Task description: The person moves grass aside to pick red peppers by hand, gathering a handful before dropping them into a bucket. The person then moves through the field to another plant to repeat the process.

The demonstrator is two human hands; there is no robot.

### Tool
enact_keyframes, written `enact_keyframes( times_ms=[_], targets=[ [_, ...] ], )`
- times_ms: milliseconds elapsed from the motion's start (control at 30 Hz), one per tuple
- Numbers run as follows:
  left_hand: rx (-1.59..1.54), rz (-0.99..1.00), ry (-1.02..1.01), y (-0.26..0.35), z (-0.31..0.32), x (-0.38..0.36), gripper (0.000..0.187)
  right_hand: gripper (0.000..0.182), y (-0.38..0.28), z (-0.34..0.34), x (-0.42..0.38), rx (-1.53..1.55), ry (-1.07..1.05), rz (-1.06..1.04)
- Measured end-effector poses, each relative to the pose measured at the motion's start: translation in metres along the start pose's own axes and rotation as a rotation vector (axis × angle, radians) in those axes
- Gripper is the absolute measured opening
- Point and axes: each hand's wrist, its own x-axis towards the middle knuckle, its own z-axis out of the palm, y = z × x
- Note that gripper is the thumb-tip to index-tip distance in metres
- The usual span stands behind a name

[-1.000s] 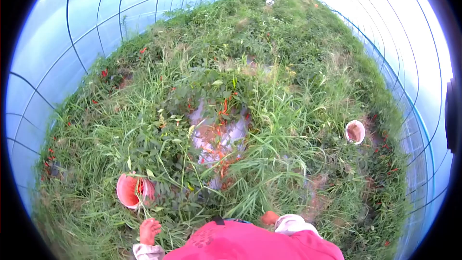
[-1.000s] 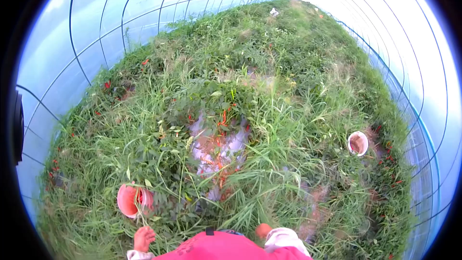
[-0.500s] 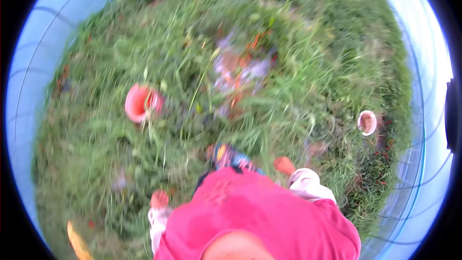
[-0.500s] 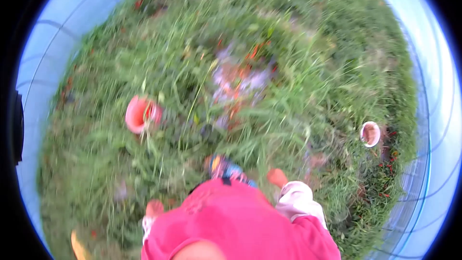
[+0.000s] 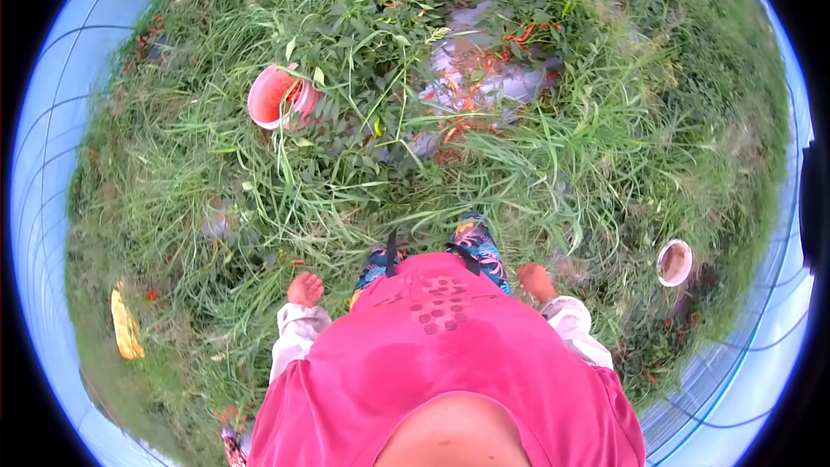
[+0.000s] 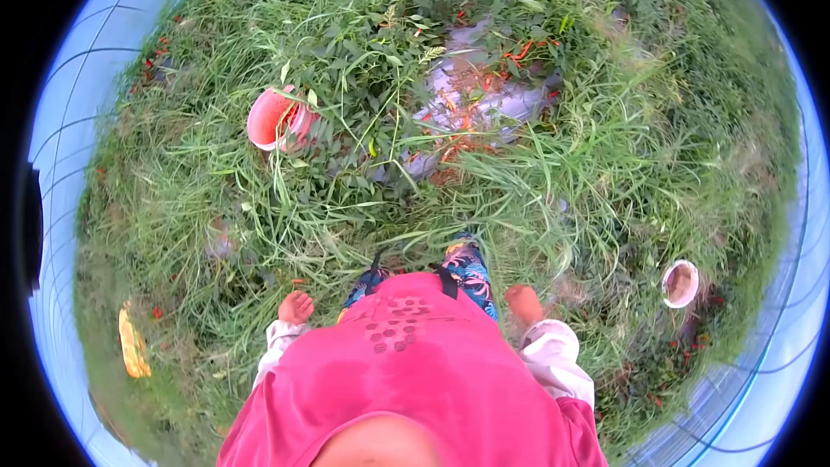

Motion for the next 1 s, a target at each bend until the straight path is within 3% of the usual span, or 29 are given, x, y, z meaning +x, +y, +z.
enact_keyframes(
  times_ms=[67,167,233,300,367,433,467,533,567,600,700,733,767,833,867,933,967,1000],
  targets=[
    [0.009,-0.079,0.036,-0.032,0.022,-0.01,0.041,0.029,0.005,-0.041,0.023,0.09,0.095,-0.224],
    [0.067,-0.184,0.029,-0.058,0.08,-0.026,0.045,0.028,0.012,-0.089,0.043,0.328,0.198,-0.16],
    [0.134,-0.223,-0.132,-0.062,0.127,-0.042,0.046,0.023,0.028,-0.119,0.048,0.395,0.176,-0.072],
    [0.208,-0.08,-0.135,-0.05,0.183,-0.075,0.045,0.019,0.055,-0.143,0.056,0.482,0.048,-0.205],
    [0.197,0.044,-0.211,-0.03,0.231,-0.099,0.039,0.016,0.059,-0.157,0.052,0.57,0.056,-0.174],
    [0.162,0.098,-0.262,-0.011,0.27,-0.132,0.036,0.013,0.103,-0.148,0.077,0.25,0.155,-0.031],
    [0.175,0.18,-0.331,-0.002,0.288,-0.15,0.033,0.012,0.125,-0.144,0.09,0.186,0.123,-0.063],
    [0.18,0.289,-0.41,0.007,0.313,-0.184,0.027,0.013,0.099,-0.165,0.071,0.352,0.064,-0.012],
    [0.176,0.3,-0.413,0.007,0.317,-0.187,0.027,0.014,0.085,-0.175,0.065,0.524,0.007,0.044],
    [0.196,0.295,-0.394,0.008,0.318,-0.186,0.028,0.011,0.124,-0.154,0.093,0.416,0.069,-0.18],
    [0.256,0.276,-0.335,0.006,0.31,-0.164,0.032,0.006,0.114,-0.161,0.088,0.386,0.074,-0.175],
    [0.272,0.219,-0.273,0.005,0.301,-0.152,0.033,0.005,0.134,-0.149,0.098,0.391,0.127,-0.374],
    [0.289,0.163,-0.21,0.007,0.296,-0.147,0.034,0.005,0.131,-0.153,0.094,0.395,0.133,-0.375],
    [0.29,0.152,-0.168,0.013,0.285,-0.144,0.034,0.012,0.122,-0.154,0.079,0.091,0.036,-0.178],
    [0.284,0.138,-0.122,0.017,0.281,-0.143,0.034,0.012,0.121,-0.152,0.071,0.094,0.038,-0.179],
    [0.266,0.148,-0.114,0.031,0.275,-0.139,0.034,0.019,0.122,-0.144,0.051,0.327,0.113,-0.15],
    [0.248,0.151,-0.103,0.038,0.273,-0.14,0.034,0.019,0.155,-0.119,0.064,0.33,0.112,-0.154],
    [0.255,0.168,-0.098,0.047,0.271,-0.139,0.034,0.013,0.181,-0.093,0.081,0.572,-0.017,0.056]
  ],
)
